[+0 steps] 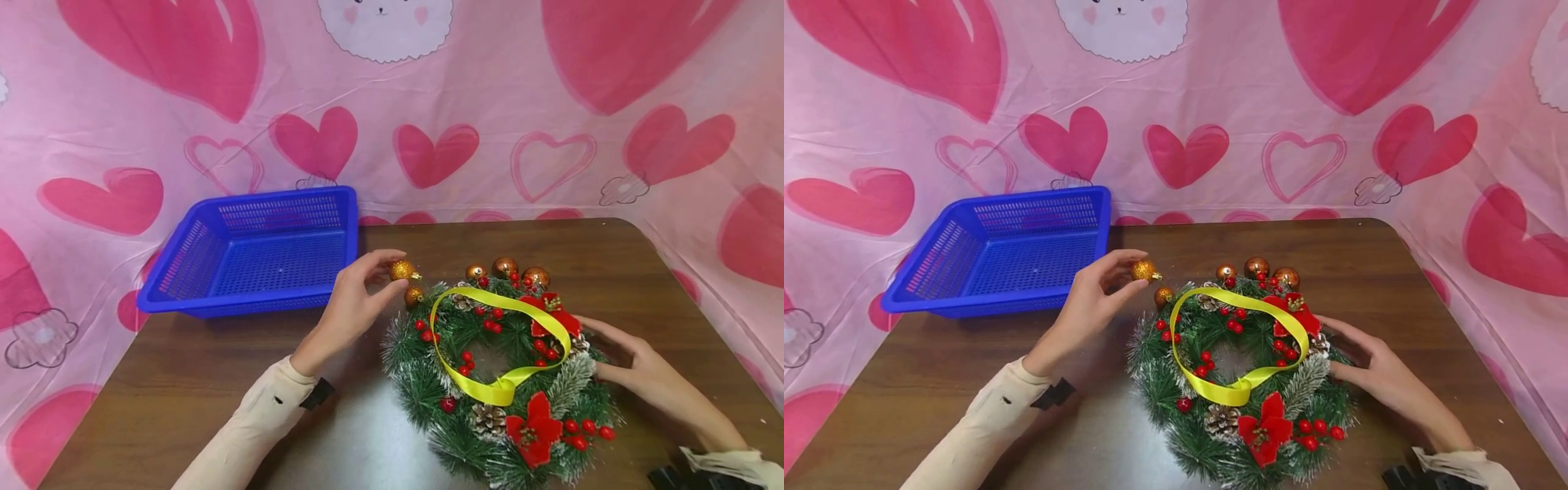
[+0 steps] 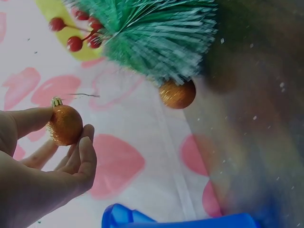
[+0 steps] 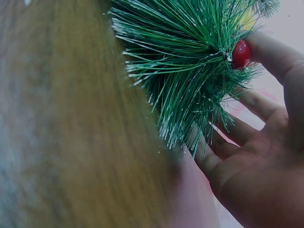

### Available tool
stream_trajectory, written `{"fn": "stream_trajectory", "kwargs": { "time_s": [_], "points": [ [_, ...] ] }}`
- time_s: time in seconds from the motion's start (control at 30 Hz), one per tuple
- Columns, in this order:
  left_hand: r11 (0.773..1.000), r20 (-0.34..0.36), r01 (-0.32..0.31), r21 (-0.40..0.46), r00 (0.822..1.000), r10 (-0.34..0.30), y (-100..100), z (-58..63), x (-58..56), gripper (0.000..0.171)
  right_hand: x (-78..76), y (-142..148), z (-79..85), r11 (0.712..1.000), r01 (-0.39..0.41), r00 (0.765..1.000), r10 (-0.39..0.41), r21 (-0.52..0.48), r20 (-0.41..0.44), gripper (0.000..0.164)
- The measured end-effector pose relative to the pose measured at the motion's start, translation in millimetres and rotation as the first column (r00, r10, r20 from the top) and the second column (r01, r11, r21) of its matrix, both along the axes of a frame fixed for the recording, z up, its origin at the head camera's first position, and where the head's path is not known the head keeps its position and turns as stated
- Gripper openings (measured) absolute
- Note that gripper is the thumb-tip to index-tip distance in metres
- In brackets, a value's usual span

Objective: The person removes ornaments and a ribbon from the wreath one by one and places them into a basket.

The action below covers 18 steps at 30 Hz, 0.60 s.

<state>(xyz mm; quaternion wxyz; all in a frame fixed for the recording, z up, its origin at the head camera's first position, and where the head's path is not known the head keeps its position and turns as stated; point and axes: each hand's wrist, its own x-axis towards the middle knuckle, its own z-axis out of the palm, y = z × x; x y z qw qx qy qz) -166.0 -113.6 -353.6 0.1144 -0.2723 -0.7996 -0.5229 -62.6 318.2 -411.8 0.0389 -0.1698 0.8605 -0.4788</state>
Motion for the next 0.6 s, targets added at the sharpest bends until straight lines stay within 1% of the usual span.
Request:
{"fn": "stream_trajectory", "kwargs": {
  "time_s": [0.13, 0.27, 0.33, 0.47, 0.6],
  "points": [
    [0.999, 0.037, -0.013, 0.034, 0.999, 0.012, -6, 7.3, -1.3, 0.033, -0.6, 0, -1.3, 0.999, -0.021, 1.000, 0.021, -0.039, -0.001, 0.067],
    [0.996, 0.073, -0.028, 0.082, 0.997, 0.022, -12, 13.6, -4.8, 0.032, -0.8, 1, -3.4, 0.994, -0.053, 0.999, 0.053, -0.095, -0.002, 0.067],
    [0.994, 0.084, -0.033, 0.104, 0.996, 0.024, -15, 16.1, -7.1, 0.031, -0.7, 1, -3.7, 0.993, -0.060, 0.998, 0.061, -0.106, 0.003, 0.067],
    [0.989, 0.106, -0.051, 0.141, 0.994, 0.036, -24, 18.8, -11.5, 0.032, -1.2, 2, -3.0, 0.996, -0.047, 0.999, 0.047, -0.082, 0.004, 0.067],
    [0.987, 0.099, -0.090, 0.136, 0.992, 0.077, -33, 18.5, -15.5, 0.032, -2.0, 1, -2.4, 0.997, -0.042, 0.999, 0.042, -0.063, 0.001, 0.066]
  ]
}}
